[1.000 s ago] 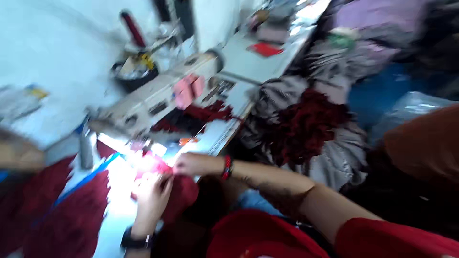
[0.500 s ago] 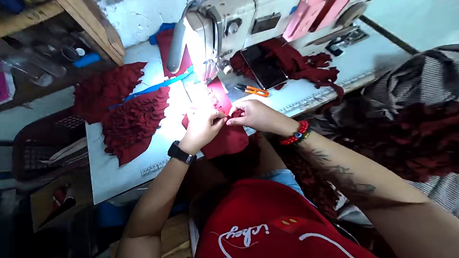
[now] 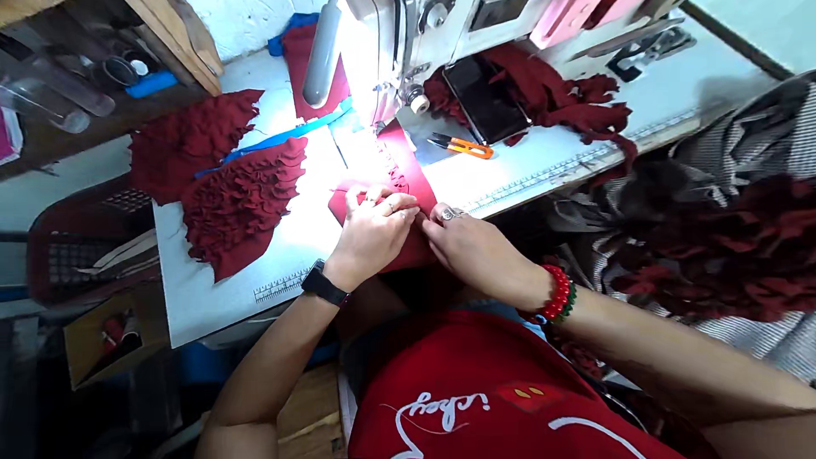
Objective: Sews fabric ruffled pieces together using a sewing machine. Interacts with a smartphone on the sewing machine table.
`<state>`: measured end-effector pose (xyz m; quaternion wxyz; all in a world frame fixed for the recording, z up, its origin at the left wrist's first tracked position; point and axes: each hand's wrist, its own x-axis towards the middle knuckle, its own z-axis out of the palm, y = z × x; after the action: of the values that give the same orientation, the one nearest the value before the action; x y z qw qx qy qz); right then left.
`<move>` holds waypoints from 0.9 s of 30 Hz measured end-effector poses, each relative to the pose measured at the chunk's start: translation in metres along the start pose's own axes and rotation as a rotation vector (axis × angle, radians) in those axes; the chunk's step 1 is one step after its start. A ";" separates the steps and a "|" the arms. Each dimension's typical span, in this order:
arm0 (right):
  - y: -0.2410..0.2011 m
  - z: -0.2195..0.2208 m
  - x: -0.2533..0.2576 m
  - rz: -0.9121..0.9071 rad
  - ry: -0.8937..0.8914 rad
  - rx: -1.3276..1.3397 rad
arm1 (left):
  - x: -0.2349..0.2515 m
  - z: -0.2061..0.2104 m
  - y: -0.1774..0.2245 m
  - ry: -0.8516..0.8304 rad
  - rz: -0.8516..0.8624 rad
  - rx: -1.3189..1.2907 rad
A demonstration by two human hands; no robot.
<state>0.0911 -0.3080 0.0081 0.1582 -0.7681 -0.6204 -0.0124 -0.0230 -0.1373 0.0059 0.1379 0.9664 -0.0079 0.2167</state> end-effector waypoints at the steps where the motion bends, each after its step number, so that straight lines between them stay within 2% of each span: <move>1: 0.000 0.000 -0.001 -0.007 -0.009 -0.012 | 0.001 -0.001 0.001 -0.014 0.003 -0.010; 7: -0.001 -0.003 0.000 -0.013 -0.040 -0.062 | 0.034 -0.001 -0.029 -0.025 -0.043 -0.104; 11: -0.002 -0.002 0.000 -0.002 -0.031 -0.055 | 0.058 -0.004 -0.039 -0.197 0.021 0.014; 16: -0.002 -0.001 -0.001 0.005 -0.030 -0.050 | 0.064 -0.007 -0.036 -0.312 0.041 0.113; 19: -0.002 -0.002 -0.001 0.007 -0.033 -0.038 | 0.058 0.005 -0.039 -0.218 0.093 0.103; 23: -0.002 0.000 -0.002 0.002 -0.017 -0.035 | 0.055 0.009 -0.039 -0.162 -0.044 -0.054; 27: -0.002 -0.001 -0.001 0.020 -0.042 -0.042 | 0.050 0.012 -0.044 -0.073 -0.078 -0.147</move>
<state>0.0890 -0.3093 0.0091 0.1290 -0.7776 -0.6154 -0.0079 0.0308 -0.0955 0.0050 0.2162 0.9606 0.0087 0.1746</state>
